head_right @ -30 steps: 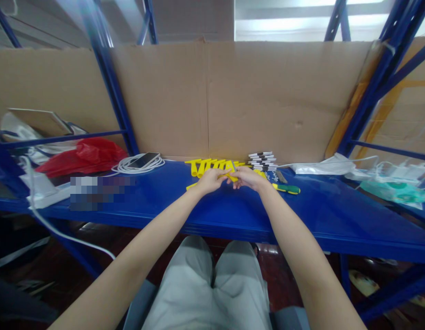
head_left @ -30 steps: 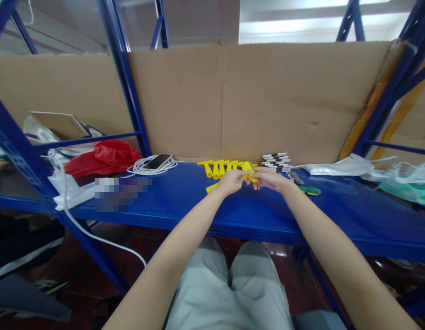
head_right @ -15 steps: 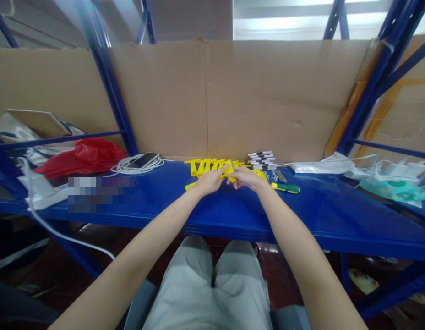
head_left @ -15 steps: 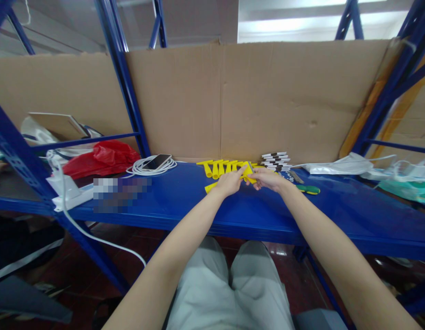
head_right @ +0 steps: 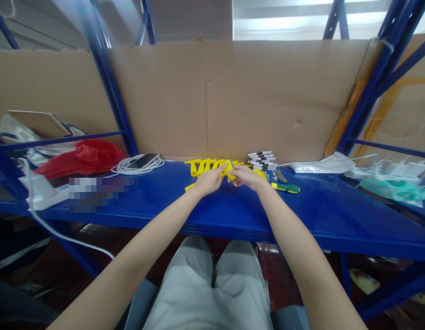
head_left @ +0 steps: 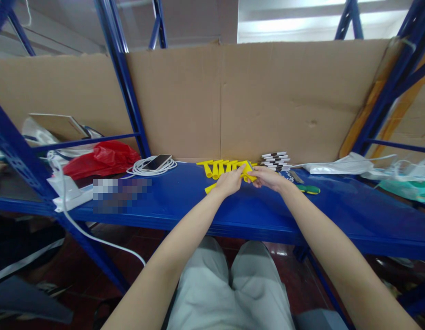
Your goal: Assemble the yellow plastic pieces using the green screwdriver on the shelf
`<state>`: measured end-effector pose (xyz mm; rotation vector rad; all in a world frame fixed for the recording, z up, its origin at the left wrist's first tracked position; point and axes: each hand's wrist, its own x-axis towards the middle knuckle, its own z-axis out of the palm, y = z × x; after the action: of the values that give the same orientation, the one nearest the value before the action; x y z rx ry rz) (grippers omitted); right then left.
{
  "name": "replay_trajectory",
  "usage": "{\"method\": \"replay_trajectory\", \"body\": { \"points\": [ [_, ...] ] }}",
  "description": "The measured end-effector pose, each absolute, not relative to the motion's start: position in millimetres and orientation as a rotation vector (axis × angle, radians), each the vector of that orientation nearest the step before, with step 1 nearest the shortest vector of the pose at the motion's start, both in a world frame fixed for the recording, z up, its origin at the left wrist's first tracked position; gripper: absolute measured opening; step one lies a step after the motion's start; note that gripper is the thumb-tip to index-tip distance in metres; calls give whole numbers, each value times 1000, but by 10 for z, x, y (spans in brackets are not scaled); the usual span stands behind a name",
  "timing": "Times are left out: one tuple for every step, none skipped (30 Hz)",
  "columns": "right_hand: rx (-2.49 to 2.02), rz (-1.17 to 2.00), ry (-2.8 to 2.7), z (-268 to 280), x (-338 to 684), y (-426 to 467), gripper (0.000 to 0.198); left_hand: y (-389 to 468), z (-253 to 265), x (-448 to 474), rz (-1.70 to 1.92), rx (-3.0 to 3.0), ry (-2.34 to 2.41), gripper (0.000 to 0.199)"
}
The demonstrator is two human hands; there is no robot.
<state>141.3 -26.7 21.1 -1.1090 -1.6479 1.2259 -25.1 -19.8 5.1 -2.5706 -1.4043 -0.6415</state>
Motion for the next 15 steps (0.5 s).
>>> {"method": "replay_trajectory", "body": {
  "points": [
    [-1107,1234,-1623,224,1419,-270,12,-207,60,-248,-656,-2564,-1411,58],
    [-1104,1232,-1586,240,1435,-268,14,-216,69,-244,-672,-2557,-1419,58],
    [-1104,1220,-1537,256,1464,-261,16,-225,78,-241,-690,-2550,-1428,58],
    [-1111,1193,-1481,270,1508,-245,17,-231,87,-239,-708,-2543,-1439,58],
    [-1129,1144,-1421,283,1567,-221,17,-235,96,-237,-730,-2537,-1450,58],
    [-1164,1076,-1359,292,1640,-188,15,-237,104,-237,-756,-2534,-1460,59],
    [-1217,987,-1307,297,1725,-148,12,-237,112,-237,-791,-2533,-1470,59],
    [-1290,861,-1257,299,1819,-101,10,-237,120,-238,-837,-2535,-1481,59],
    [-1379,728,-1205,296,1918,-49,11,-235,128,-238,-892,-2542,-1489,59],
    [-1471,609,-1152,290,2018,6,12,-233,136,-238,-958,-2552,-1494,59],
    [-1557,523,-1112,278,2117,62,12,-231,144,-236,-1035,-2565,-1495,58],
    [-1609,462,-1084,262,2214,116,10,-228,152,-232,-1121,-2580,-1491,56],
    [-1643,411,-1075,240,2309,167,10,-225,160,-226,-1218,-2598,-1481,55],
    [-1692,339,-1074,211,2404,214,12,-220,168,-217,-1324,-2619,-1463,53],
    [-1759,243,-1083,175,2500,257,15,-215,177,-205,-1437,-2641,-1443,51]
  ]
}}
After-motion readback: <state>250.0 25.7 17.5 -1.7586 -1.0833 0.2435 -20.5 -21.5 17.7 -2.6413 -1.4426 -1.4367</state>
